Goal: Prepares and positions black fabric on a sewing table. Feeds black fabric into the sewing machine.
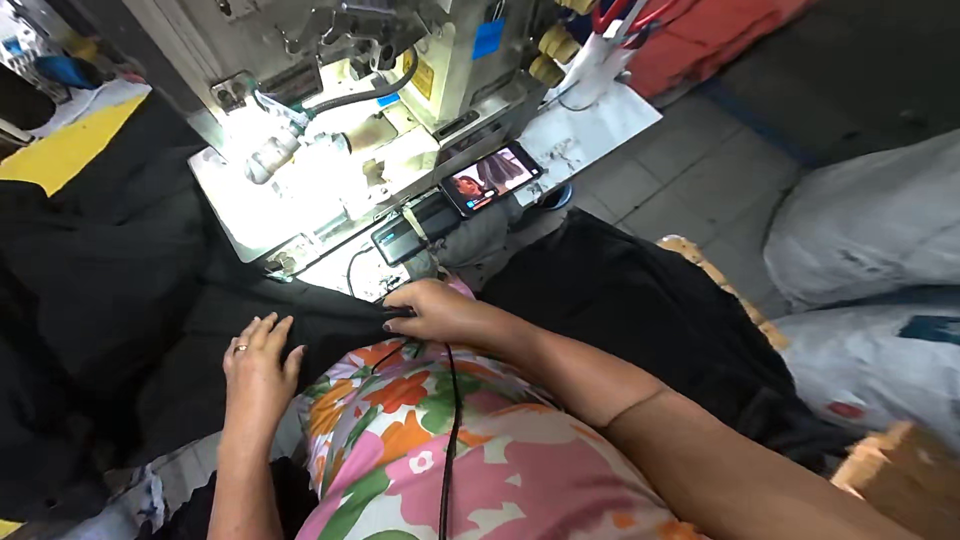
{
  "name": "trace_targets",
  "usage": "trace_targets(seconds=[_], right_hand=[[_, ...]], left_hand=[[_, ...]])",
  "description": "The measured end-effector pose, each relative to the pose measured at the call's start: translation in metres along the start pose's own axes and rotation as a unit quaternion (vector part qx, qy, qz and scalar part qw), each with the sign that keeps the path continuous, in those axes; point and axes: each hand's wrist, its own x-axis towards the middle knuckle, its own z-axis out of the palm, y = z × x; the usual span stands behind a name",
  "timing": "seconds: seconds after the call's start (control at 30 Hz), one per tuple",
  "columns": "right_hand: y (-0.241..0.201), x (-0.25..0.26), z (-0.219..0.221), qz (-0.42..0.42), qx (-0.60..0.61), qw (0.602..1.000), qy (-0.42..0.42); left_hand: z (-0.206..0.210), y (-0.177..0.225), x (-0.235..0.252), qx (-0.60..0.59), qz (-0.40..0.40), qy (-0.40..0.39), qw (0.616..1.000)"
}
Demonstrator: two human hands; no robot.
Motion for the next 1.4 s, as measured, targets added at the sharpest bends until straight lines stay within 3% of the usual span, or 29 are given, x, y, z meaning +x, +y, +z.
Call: trace_targets(seconds=[0.13, 0.3, 0.43, 0.6, 0.77, 0.83, 0.97, 1.07, 1.17, 1.23, 1.3, 1.37, 1.4], right_hand=[[0.004, -0.023, 0.024, -0.010, 0.061, 0.997, -0.035], [-0.014, -0.033, 0.029, -0.038, 0.118, 0.992, 0.036], [-0.030, -0.028, 0.029, -0.057, 0.120, 0.988, 0.077], [-0.044, -0.019, 0.034, -0.105, 0.167, 0.973, 0.122], [-0.050, -0.028, 0.030, -0.134, 0.166, 0.962, 0.170], [-0.054, -0.030, 0.041, -0.169, 0.113, 0.965, 0.166], [-0.054, -0.034, 0.049, -0.187, -0.028, 0.961, 0.199], [-0.042, -0.037, 0.040, -0.183, -0.074, 0.941, 0.273], [-0.032, -0.040, 0.041, -0.181, -0.060, 0.929, 0.319], [-0.028, -0.040, 0.044, -0.177, -0.035, 0.928, 0.325], [-0.029, -0.041, 0.041, -0.149, 0.039, 0.944, 0.292], [-0.031, -0.039, 0.031, -0.087, 0.235, 0.951, 0.182], [-0.027, -0.034, 0.030, -0.072, 0.362, 0.920, 0.133]], left_hand=[[-0.001, 0.024, -0.017, -0.063, 0.057, 0.033, 0.996], [-0.006, 0.057, -0.031, -0.201, 0.115, -0.032, 0.972], [0.002, 0.088, -0.036, -0.275, 0.048, -0.065, 0.958], [0.017, 0.104, -0.034, -0.361, 0.028, 0.080, 0.929], [-0.004, 0.099, -0.046, -0.500, -0.051, 0.105, 0.858], [0.000, 0.095, -0.047, -0.454, -0.063, 0.145, 0.877], [-0.014, 0.070, -0.058, -0.206, 0.015, 0.265, 0.942], [-0.030, 0.050, -0.072, -0.059, 0.039, 0.323, 0.944], [-0.032, 0.048, -0.081, -0.046, 0.042, 0.307, 0.950], [-0.033, 0.048, -0.083, -0.123, 0.050, 0.260, 0.956], [-0.038, 0.048, -0.081, -0.291, 0.010, 0.191, 0.937], [-0.045, 0.047, -0.071, -0.501, -0.089, 0.128, 0.852], [-0.047, 0.042, -0.065, -0.589, -0.117, 0.099, 0.793]])
